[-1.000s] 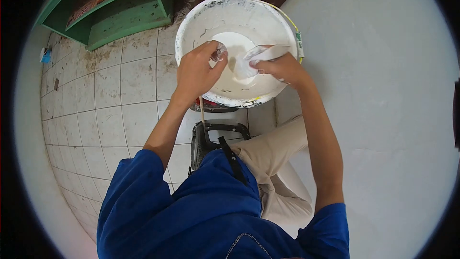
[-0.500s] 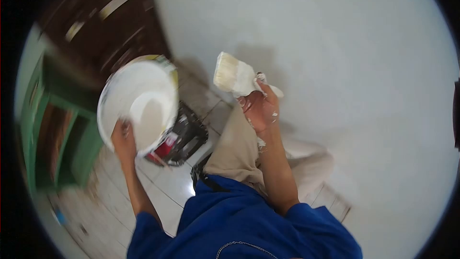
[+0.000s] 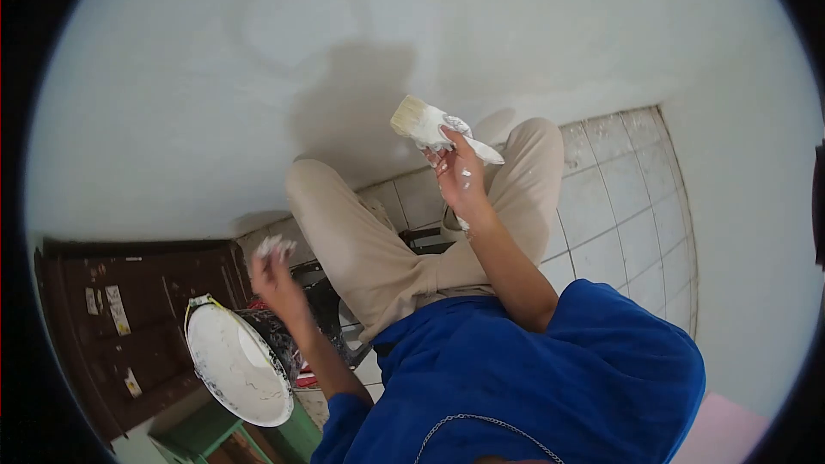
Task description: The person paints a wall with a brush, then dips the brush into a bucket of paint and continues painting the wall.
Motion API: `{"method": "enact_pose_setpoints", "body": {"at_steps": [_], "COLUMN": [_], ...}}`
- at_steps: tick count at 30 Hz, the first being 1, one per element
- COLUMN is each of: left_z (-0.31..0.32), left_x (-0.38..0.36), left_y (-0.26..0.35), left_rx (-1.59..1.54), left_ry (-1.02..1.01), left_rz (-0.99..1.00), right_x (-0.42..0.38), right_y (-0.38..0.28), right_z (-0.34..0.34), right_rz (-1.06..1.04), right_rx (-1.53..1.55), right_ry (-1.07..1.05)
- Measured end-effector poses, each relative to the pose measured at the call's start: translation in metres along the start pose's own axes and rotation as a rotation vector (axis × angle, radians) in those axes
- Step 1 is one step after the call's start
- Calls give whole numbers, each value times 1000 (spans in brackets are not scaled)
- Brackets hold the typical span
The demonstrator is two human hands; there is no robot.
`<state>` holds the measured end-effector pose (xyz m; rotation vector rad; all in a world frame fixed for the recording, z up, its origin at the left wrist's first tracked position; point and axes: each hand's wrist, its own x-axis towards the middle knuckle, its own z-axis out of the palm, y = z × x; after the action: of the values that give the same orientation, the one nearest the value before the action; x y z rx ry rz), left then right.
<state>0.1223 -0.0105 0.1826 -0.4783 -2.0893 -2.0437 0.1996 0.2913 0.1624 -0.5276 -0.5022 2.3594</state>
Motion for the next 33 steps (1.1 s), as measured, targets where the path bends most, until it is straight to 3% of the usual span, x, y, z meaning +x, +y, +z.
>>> {"method": "enact_pose_setpoints", "body": {"at_steps": [6, 12, 15, 18, 20, 24, 28, 33], "left_z": [125, 166, 167, 164, 145, 168, 185, 202], "left_x": [61, 99, 95, 91, 104, 100, 107, 115], "left_y": [-35, -111, -144, -137, -159, -147, -138, -139], "left_rx": [-241, -7, 59, 350, 376, 406, 320, 309], "left_ry": [-423, -828, -821, -858, -795, -851, -942, -1010], "left_rz": [-189, -268, -286, -112, -163, -99, -105, -31], "right_x": [39, 63, 75, 75, 95, 113, 130, 124], "right_y": [40, 70, 91, 98, 124, 64, 31, 85], "right_z": [-42, -77, -105, -109, -97, -76, -63, -94], "right_rz": [-114, -136, -154, -163, -140, -228, -343, -199], "right_rx": [-18, -23, -43, -68, -87, -1, 12, -82], "right_ry": [190, 377, 364, 484, 483, 471, 327, 480]}}
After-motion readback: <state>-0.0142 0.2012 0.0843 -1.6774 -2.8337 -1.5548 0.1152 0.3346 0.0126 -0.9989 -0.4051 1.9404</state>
